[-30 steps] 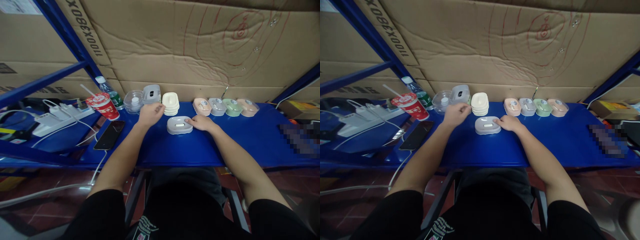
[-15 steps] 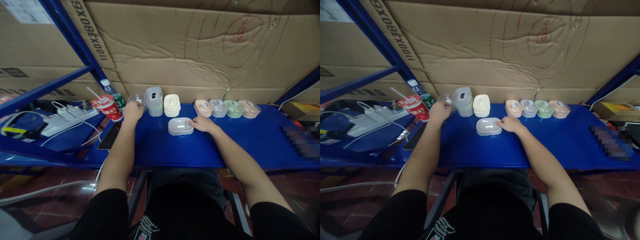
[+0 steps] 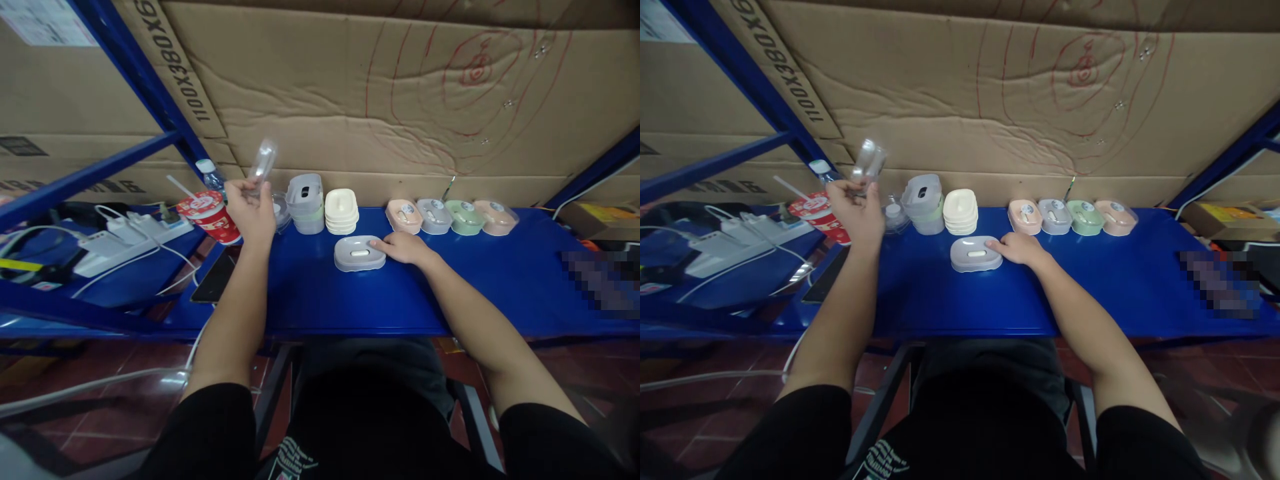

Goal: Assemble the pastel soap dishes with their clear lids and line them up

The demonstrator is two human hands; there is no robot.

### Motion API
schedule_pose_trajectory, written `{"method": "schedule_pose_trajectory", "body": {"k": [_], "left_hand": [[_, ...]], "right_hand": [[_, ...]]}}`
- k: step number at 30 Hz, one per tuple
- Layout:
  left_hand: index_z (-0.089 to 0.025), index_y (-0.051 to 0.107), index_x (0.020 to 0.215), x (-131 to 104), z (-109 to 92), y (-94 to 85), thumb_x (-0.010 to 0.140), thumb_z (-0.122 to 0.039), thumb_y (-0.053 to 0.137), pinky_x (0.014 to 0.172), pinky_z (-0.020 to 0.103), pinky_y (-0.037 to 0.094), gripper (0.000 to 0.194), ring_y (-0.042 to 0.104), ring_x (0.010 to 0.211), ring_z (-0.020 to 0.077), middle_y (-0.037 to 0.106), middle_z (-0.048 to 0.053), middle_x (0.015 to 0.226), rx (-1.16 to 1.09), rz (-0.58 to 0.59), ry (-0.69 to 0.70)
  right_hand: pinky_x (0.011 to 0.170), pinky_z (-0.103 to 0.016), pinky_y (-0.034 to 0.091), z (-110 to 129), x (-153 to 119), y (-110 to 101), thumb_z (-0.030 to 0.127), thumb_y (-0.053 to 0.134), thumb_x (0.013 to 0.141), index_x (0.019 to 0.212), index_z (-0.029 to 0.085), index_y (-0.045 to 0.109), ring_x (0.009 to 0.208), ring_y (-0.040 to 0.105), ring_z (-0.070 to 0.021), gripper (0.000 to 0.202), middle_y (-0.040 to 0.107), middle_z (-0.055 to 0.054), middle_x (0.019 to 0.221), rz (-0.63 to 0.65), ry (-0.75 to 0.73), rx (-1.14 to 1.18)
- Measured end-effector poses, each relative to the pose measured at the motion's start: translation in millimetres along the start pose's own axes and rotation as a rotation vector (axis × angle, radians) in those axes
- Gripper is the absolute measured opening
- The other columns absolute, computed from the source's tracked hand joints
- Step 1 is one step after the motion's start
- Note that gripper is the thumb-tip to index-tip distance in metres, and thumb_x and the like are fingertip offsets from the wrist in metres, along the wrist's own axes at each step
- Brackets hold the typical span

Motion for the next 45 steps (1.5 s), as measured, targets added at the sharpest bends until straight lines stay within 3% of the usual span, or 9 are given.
{"method": "schedule_pose_trajectory", "body": {"k": [3,6,9,13,21,28,37,42,45], "left_hand": [[-0.026,0.048,0.118,-15.9,-22.0,-4.8,0.106,-0.043,0.048,0.083,0.037,0.057,0.022,0.073,0.1,0.021,0.072,0.007,0.109,-0.117,-0.151,0.038],[-0.025,0.05,0.125,-35.8,-35.9,36.4,0.107,-0.048,0.046,0.072,0.034,0.056,0.029,0.074,0.079,0.0192,0.074,0.005,0.089,-0.241,0.12,0.002],[-0.023,0.057,0.127,-63.5,-42.5,84.9,0.105,-0.056,0.05,0.064,0.031,0.054,0.04,0.068,0.064,0.0177,0.071,0.002,0.073,-0.319,0.448,-0.051],[-0.018,0.063,0.128,-88.5,-40.9,120.4,0.106,-0.056,0.047,0.063,0.03,0.052,0.047,0.061,0.056,0.0166,0.067,0.0,0.064,-0.362,0.691,-0.104],[-0.019,0.076,0.108,-92.7,-44.6,117.9,0.11,-0.053,0.032,0.088,0.037,0.052,0.056,0.073,0.105,0.0296,0.08,0.013,0.108,0.265,0.832,0.142],[-0.02,0.076,0.1,-111.6,-39.8,133.1,0.109,-0.058,0.028,0.083,0.035,0.05,0.062,0.073,0.103,0.0293,0.08,0.012,0.104,0.405,0.99,0.174],[-0.022,0.07,0.078,-107.1,-36.1,132.5,0.104,-0.068,0.031,0.068,0.033,0.043,0.066,0.071,0.084,0.0253,0.079,0.008,0.084,0.377,0.959,0.168],[-0.023,0.069,0.067,-111.1,-34.5,136.0,0.103,-0.067,0.035,0.064,0.031,0.043,0.065,0.07,0.072,0.0202,0.079,0.005,0.074,0.28,1.023,0.106],[-0.023,0.068,0.063,-114.5,-33.3,137.4,0.103,-0.067,0.037,0.06,0.031,0.042,0.067,0.069,0.066,0.0192,0.077,0.004,0.068,0.287,1.026,0.074]], "right_hand": [[0.07,-0.034,0.044,-0.4,-6.3,-24.3,0.08,0.034,0.102,0.083,0.02,0.071,0.09,0.071,-0.0276,0.073,0.077,-0.012,0.09,-0.22,0.004,0.098],[0.074,-0.033,0.048,1.3,-15.9,-46.3,0.077,0.033,0.103,0.105,0.019,0.072,0.084,0.07,-0.0246,0.069,0.076,-0.009,0.088,-0.425,-0.061,0.357],[0.072,-0.032,0.049,8.6,-19.2,-50.4,0.08,0.03,0.102,0.122,0.018,0.068,0.078,0.069,-0.0223,0.076,0.074,-0.007,0.084,-0.445,-0.169,0.57],[0.069,-0.031,0.048,8.4,-16.1,-45.0,0.087,0.046,0.092,0.092,0.02,0.066,0.073,0.064,-0.0205,0.07,0.069,-0.004,0.074,-0.432,-0.133,0.599],[0.062,-0.03,0.043,1.6,-5.1,-22.4,0.074,0.056,0.096,0.066,0.022,0.055,0.063,0.057,-0.0167,0.06,0.06,-0.002,0.06,-0.204,-0.018,0.5],[0.05,-0.029,0.046,-2.5,-5.9,0.7,0.073,0.05,0.1,0.07,0.021,0.063,0.044,0.058,-0.0148,0.061,0.067,-0.004,0.06,0.087,0.069,0.392],[0.057,-0.03,0.047,-3.9,-6.7,-8.6,0.067,0.039,0.106,0.083,0.02,0.067,0.052,0.066,-0.0165,0.06,0.076,-0.006,0.074,0.006,0.091,0.273],[0.077,-0.036,0.049,-11.4,-11.4,-39.5,0.061,0.057,0.102,0.101,0.021,0.074,0.1,0.074,-0.0308,0.043,0.081,-0.012,0.106,-0.364,0.158,0.126],[0.084,-0.037,0.049,1.6,-20.1,-51.0,0.056,0.063,0.099,0.115,0.022,0.074,0.109,0.072,-0.0323,0.039,0.08,-0.011,0.11,-0.498,0.056,0.1]]}}
Point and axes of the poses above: each hand's wrist, its own x-axis towards the middle knuckle, its own y-axis out of the palm, z = x × y, the point moved 9 cm from there along x, towards the middle knuckle
